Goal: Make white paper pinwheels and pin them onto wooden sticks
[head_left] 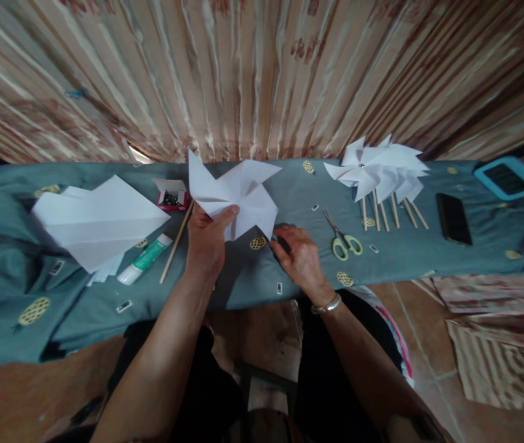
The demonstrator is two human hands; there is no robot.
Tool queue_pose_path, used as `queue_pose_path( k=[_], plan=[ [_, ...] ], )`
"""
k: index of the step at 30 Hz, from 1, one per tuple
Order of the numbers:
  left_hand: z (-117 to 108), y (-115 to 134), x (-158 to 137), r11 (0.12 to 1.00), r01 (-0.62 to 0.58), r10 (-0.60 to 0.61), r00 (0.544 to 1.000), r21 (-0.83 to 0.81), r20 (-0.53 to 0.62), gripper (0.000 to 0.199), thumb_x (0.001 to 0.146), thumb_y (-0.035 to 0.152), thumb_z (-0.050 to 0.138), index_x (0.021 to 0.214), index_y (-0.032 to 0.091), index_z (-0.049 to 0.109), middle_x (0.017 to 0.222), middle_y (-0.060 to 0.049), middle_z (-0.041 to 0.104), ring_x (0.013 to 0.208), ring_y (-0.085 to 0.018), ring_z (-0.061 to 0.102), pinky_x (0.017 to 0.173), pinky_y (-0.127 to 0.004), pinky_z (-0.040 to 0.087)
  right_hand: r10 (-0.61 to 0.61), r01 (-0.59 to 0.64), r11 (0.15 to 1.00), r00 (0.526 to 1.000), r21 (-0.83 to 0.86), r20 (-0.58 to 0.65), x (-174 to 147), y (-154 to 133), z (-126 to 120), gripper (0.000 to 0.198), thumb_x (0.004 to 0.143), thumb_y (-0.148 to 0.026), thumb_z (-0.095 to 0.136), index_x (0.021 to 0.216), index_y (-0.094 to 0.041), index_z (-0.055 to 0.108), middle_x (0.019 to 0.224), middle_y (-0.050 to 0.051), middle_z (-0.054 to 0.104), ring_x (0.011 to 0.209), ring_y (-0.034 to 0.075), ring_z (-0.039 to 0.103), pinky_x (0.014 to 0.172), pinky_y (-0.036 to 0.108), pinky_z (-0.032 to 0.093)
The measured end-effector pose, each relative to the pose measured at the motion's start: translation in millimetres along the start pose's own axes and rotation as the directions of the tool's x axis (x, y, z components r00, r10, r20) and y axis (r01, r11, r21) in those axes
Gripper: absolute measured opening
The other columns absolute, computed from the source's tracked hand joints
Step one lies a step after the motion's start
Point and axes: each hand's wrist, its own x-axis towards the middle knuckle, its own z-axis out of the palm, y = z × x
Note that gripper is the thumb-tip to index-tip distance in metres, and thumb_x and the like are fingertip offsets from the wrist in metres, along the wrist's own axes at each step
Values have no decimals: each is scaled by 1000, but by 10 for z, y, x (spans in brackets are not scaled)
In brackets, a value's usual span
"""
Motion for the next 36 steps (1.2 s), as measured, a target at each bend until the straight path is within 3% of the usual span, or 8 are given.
queue_pose_path(
  k=[4, 10, 16, 22, 29, 36],
  plan=[
    [-17, 20, -21, 1000, 3, -3, 1000, 15, -1, 31, 57, 22, 85, 83, 19, 69, 82, -1, 74, 81, -18, 70, 82, -33, 56, 3, -3, 1000, 1000, -9, 18, 40, 20, 96, 17, 90, -20, 55, 89, -18, 72, 135, 16, 59, 124, 31, 54, 107, 49, 44],
    [-54, 48, -26, 999, -18, 18, 1000, 29, -6, 29, 57, 25, 86, 81, 19, 71, 81, -2, 74, 82, -20, 70, 79, -34, 56, 165, -164, 966, 986, 198, 16, -59, 147, 91, 14, 85, -23, 60, 81, -23, 73, 124, 10, 65, 115, 26, 61, 105, 46, 46],
    [-76, 58, -52, 999, 7, -8, 1000, 36, 9, 24, 58, 24, 85, 77, 21, 71, 89, -2, 75, 86, -21, 70, 85, -36, 56, 238, -224, 926, 971, 304, -8, -122, 381, -5, 11, 79, -29, 66, 81, -23, 75, 140, 7, 55, 125, 28, 55, 109, 49, 42],
    [-57, 13, -62, 999, -2, 1, 1000, 44, 16, 28, 58, 27, 86, 81, 20, 72, 84, -2, 75, 80, -20, 70, 80, -35, 57, 188, -178, 971, 981, 161, -54, -153, 444, -126, 11, 81, -28, 64, 83, -24, 75, 136, 7, 58, 119, 27, 58, 106, 51, 44],
    [-9, -73, -84, 995, -1, -3, 999, 100, 34, 27, 58, 28, 85, 81, 20, 71, 82, -2, 74, 76, -20, 69, 73, -34, 55, 117, -115, 993, 992, 37, -47, -107, 256, -260, 16, 90, -31, 59, 87, -22, 72, 93, 7, 75, 91, 24, 68, 91, 41, 52],
    [37, -102, -146, 990, 36, -43, 998, 136, 45, 24, 59, 24, 82, 79, 19, 71, 73, 1, 73, 68, -17, 67, 72, -31, 54, -8, 11, 992, 1000, -128, 28, -131, 199, -156, 16, 89, -19, 55, 87, -19, 71, 94, 12, 74, 90, 29, 65, 86, 44, 51]
  ],
)
